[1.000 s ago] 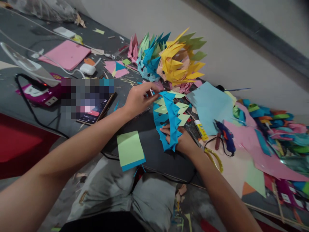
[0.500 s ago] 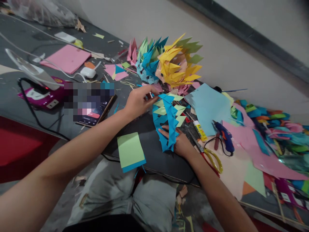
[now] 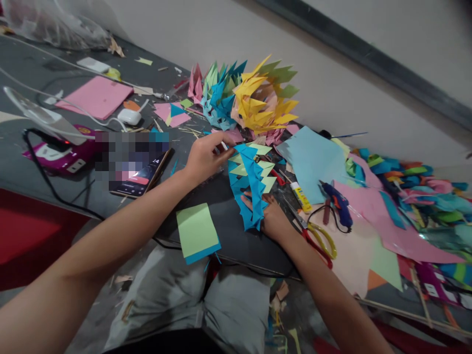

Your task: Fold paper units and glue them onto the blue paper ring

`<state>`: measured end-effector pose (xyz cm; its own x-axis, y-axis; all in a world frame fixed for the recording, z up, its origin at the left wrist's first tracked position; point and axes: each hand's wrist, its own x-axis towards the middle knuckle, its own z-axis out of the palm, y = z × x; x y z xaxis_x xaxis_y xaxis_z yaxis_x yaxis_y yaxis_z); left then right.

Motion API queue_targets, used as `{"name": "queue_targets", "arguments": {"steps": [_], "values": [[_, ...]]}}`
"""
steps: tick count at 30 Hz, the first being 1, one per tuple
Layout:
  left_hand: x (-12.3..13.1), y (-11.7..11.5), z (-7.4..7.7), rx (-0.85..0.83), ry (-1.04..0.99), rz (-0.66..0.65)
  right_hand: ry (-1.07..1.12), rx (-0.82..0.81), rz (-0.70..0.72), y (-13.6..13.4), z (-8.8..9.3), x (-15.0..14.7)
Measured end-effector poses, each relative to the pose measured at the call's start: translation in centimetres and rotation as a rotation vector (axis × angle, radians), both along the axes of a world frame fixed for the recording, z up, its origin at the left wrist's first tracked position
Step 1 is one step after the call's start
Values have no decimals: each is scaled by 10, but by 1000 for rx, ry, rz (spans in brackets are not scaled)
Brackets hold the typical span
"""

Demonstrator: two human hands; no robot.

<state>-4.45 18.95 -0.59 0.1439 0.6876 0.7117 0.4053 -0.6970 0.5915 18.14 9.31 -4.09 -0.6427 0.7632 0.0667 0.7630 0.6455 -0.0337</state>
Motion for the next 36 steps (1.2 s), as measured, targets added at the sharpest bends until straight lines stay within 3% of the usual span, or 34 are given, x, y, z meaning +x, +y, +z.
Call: {"name": "queue_targets", "arguments": {"steps": [4,9,15,18,20,23,25,28,31,36], "values": [[0,0,1,-71,21,-11,22,24,-11,-1,-1,0],[0,-2,4,-241,203,-38,68,17,-28,-4,-1,3],[-2,3,3,-278,345,-96,149,168,-75,-6,2,-4],[-4,3,5,-255,250,-116,230,308,-237,-2,10,7],[-4,1,8,-237,156,-110,304,422,-403,-1,19,29],[-4,-2,11,-196,15,-42,392,549,-838,-2,34,80],[-4,-3,12,-172,-53,4,302,429,-1135,-5,40,116],[-5,-2,11,-159,-148,25,221,12,-1435,-10,44,156],[-5,0,10,-160,-219,11,288,-145,-1496,-13,41,176],[-6,0,11,-167,-218,-16,528,-117,-1404,-18,26,186]]}}
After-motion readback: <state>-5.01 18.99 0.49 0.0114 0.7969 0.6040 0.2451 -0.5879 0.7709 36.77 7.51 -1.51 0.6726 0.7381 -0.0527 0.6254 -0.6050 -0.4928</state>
